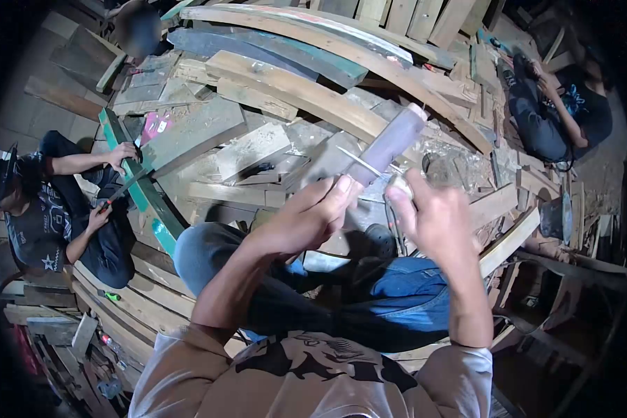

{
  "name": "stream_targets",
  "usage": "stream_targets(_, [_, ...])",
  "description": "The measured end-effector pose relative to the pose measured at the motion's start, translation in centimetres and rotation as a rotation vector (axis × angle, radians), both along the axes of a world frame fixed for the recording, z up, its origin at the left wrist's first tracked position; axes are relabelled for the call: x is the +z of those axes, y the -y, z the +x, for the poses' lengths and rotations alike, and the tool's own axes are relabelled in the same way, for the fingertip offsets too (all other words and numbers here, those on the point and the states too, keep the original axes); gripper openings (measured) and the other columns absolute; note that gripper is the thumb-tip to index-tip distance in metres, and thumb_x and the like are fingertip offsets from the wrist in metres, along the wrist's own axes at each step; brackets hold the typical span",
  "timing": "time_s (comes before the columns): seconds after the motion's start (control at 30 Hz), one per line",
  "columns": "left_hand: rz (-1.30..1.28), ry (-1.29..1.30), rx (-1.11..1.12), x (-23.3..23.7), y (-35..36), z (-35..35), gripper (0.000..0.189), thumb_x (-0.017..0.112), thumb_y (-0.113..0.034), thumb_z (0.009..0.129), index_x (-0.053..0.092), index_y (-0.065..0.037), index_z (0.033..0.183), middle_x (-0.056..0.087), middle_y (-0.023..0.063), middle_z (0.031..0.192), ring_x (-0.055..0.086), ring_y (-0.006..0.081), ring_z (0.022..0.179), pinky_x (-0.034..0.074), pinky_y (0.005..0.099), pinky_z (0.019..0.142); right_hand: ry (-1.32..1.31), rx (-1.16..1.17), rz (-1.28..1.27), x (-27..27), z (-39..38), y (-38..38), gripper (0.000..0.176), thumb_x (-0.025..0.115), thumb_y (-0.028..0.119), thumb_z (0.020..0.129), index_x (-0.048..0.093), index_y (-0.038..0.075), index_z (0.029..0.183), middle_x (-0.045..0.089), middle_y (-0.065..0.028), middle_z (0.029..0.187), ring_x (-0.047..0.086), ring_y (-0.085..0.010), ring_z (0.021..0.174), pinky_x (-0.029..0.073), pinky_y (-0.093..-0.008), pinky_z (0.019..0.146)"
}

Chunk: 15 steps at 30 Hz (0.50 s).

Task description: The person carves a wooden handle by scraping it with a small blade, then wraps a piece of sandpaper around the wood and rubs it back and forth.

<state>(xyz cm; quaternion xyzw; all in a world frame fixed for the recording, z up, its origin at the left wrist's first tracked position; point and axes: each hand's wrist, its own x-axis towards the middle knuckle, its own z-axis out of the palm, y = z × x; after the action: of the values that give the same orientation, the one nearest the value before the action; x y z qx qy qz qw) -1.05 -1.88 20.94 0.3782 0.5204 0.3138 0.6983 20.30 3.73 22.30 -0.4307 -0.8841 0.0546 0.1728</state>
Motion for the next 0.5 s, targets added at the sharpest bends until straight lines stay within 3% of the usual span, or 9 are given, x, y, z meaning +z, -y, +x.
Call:
stream_targets(0.13, [0.02, 0.003, -0.031, 0.4, 0.1, 0.0, 0.048, 0.031, -0.045, 0.107, 0.055, -0.004, 0.099, 0.044, -0.0032, 0.061, 0.04, 0.0054, 0.05, 0.034, 0.0234, 0.047, 0.01, -0.169, -0.086, 0.4, 0.1, -0.2, 0.039, 0.057, 0.043, 0.096, 0.062, 0.006, 0.091, 0.059, -0.0157, 0.053, 0.063, -0.0345, 0.049, 0.049, -0.0437, 0.046])
stream_targets(0.2, [0.036, 0.002, 0.007, 0.0, 0.1, -0.1, 0.048, 0.031, -0.046, 0.106, 0.055, -0.004, 0.101, 0.044, -0.0032, 0.062, 0.04, 0.0055, 0.05, 0.034, 0.0229, 0.047, -0.035, -0.015, -0.032, -0.7, -0.6, 0.8, 0.04, 0.058, 0.046, 0.095, 0.062, 0.006, 0.091, 0.059, -0.0156, 0.053, 0.063, -0.0339, 0.049, 0.05, -0.0449, 0.046])
stream_targets(0.33, [0.035, 0.03, -0.024, -0.5, 0.3, -0.3, 0.045, 0.033, -0.044, 0.106, 0.054, -0.005, 0.101, 0.045, -0.0031, 0.063, 0.041, 0.0052, 0.051, 0.035, 0.0237, 0.049, 0.003, -0.219, -0.092, 0.5, 0.0, -0.3, 0.04, 0.06, 0.045, 0.094, 0.059, 0.006, 0.085, 0.061, -0.0171, 0.057, 0.063, -0.038, 0.051, 0.048, -0.0484, 0.047])
stream_targets(0.47, [0.116, -0.044, -0.029, -0.5, 0.3, -0.3, 0.043, 0.034, -0.043, 0.106, 0.053, -0.005, 0.099, 0.046, -0.0026, 0.065, 0.043, 0.0063, 0.053, 0.036, 0.0251, 0.05, 0.019, -0.034, -0.052, -0.9, -0.8, 1.3, 0.036, 0.062, 0.04, 0.093, 0.061, 0.004, 0.095, 0.06, -0.0166, 0.055, 0.063, -0.0374, 0.05, 0.049, -0.0465, 0.046])
stream_targets(0.5, [0.111, -0.048, -0.034, -0.6, 0.3, -0.4, 0.043, 0.034, -0.043, 0.106, 0.053, -0.005, 0.099, 0.046, -0.0026, 0.065, 0.043, 0.0063, 0.053, 0.036, 0.0251, 0.05, 0.014, -0.108, -0.081, -0.8, -0.5, 0.9, 0.037, 0.062, 0.041, 0.093, 0.062, 0.004, 0.094, 0.06, -0.0161, 0.055, 0.063, -0.0374, 0.05, 0.049, -0.0465, 0.047])
